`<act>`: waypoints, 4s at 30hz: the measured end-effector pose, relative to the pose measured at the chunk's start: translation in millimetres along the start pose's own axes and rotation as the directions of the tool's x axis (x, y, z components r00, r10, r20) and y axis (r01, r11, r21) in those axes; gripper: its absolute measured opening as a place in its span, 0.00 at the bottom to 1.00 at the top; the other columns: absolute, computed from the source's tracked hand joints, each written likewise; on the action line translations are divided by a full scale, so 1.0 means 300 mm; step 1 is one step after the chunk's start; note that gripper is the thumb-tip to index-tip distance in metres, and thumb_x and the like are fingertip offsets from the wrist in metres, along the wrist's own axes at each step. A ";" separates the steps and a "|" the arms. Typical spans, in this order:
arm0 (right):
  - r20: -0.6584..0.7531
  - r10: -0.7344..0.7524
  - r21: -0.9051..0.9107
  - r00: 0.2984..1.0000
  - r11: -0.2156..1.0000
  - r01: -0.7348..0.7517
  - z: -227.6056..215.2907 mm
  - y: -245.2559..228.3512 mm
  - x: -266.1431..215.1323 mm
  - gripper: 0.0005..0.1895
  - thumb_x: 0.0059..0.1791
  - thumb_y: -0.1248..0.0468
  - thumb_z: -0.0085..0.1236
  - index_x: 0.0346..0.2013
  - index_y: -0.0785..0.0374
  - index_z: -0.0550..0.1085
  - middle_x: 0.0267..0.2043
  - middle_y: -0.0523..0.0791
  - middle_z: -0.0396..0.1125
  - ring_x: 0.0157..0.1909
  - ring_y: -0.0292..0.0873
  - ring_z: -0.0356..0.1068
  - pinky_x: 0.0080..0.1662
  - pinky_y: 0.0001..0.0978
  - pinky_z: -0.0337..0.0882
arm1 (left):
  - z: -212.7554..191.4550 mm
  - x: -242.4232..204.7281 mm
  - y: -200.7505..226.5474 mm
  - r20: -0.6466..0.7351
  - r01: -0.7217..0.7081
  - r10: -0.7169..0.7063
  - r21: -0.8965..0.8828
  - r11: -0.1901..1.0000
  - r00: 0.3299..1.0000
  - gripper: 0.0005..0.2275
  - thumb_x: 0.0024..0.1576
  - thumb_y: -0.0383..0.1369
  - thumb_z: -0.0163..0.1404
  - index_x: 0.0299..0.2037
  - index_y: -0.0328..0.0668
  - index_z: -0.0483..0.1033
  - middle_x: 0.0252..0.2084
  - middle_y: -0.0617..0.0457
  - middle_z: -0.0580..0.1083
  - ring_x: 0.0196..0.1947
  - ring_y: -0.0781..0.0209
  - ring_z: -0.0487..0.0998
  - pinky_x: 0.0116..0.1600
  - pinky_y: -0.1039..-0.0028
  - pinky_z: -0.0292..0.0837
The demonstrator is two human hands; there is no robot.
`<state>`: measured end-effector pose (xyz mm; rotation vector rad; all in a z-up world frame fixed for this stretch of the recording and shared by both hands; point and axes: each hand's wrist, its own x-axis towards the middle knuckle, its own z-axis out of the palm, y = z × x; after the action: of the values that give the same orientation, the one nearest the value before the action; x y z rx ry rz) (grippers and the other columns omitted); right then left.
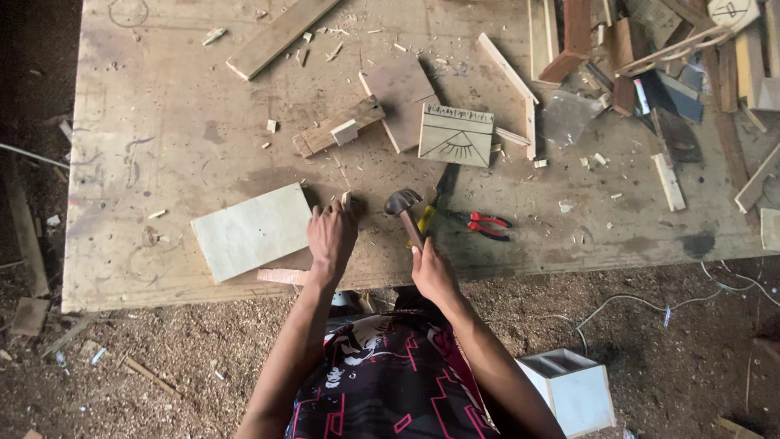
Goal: The person assembles a small wooden box by hammering nails into a rectangular wooden panel. They use pliers to adjust the nails and a hammer to drive them in, repeatedly repositioning the panel and tools on the workbench.
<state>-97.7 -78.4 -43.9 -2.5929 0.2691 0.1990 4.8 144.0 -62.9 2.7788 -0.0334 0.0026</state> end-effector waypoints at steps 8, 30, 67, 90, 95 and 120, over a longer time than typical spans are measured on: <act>0.025 0.008 0.033 1.000 0.999 -0.009 0.038 0.038 0.011 0.29 0.56 0.56 0.47 0.61 0.80 0.64 0.37 0.67 0.71 0.39 0.69 0.73 0.40 0.57 0.74 | 0.086 0.029 -0.017 0.124 -0.111 0.102 0.074 0.991 0.987 0.08 0.56 0.33 0.50 0.36 0.37 0.79 0.33 0.44 0.80 0.44 0.47 0.77 0.41 0.61 0.74; 0.047 -0.014 0.076 0.999 0.997 0.010 0.040 0.094 0.031 0.31 0.58 0.53 0.44 0.62 0.81 0.62 0.45 0.69 0.69 0.46 0.71 0.72 0.46 0.57 0.73 | 0.080 0.064 -0.037 0.236 -0.574 0.523 0.319 0.754 0.819 0.11 0.58 0.27 0.50 0.46 0.26 0.77 0.40 0.41 0.76 0.45 0.52 0.74 0.26 0.74 0.75; -0.014 0.184 -0.256 0.983 0.950 -0.181 -0.355 0.022 0.006 0.18 0.58 0.53 0.44 0.53 0.63 0.70 0.27 0.54 0.73 0.26 0.54 0.74 0.27 0.45 0.72 | -0.027 -0.096 -0.014 -0.099 -0.338 0.329 -0.104 0.935 0.939 0.17 0.50 0.30 0.54 0.51 0.41 0.78 0.54 0.45 0.74 0.56 0.42 0.69 0.61 0.51 0.62; -0.078 -0.068 0.052 0.995 0.996 0.072 -0.211 -0.254 0.004 0.14 0.59 0.57 0.44 0.40 0.66 0.68 0.19 0.48 0.68 0.16 0.47 0.70 0.16 0.40 0.66 | -0.042 -0.123 -0.032 -0.198 -0.147 0.061 -0.456 0.877 0.978 0.07 0.53 0.27 0.57 0.41 0.44 0.82 0.38 0.47 0.74 0.44 0.45 0.70 0.53 0.60 0.68; -0.463 -0.378 -0.009 0.802 0.906 0.422 -0.238 -0.205 -0.031 0.14 0.62 0.58 0.44 0.42 0.66 0.64 0.22 0.50 0.64 0.24 0.54 0.69 0.25 0.44 0.64 | -0.031 -0.125 -0.026 -0.222 -0.160 0.061 -0.458 0.874 0.973 0.07 0.54 0.27 0.56 0.41 0.42 0.82 0.41 0.46 0.75 0.46 0.44 0.71 0.54 0.60 0.69; -0.156 -0.225 -0.089 0.962 0.973 0.213 -0.127 -0.329 0.081 0.12 0.55 0.57 0.53 0.41 0.65 0.70 0.22 0.57 0.70 0.25 0.63 0.72 0.26 0.53 0.68 | -0.013 -0.134 -0.081 -0.218 -0.306 0.255 -0.243 0.921 0.942 0.21 0.50 0.24 0.50 0.56 0.43 0.77 0.49 0.42 0.71 0.50 0.42 0.69 0.57 0.58 0.70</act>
<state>-48.2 -18.2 31.8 -2.6886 0.0318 -0.0878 -34.7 169.0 -68.1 2.4609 -0.3602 0.3040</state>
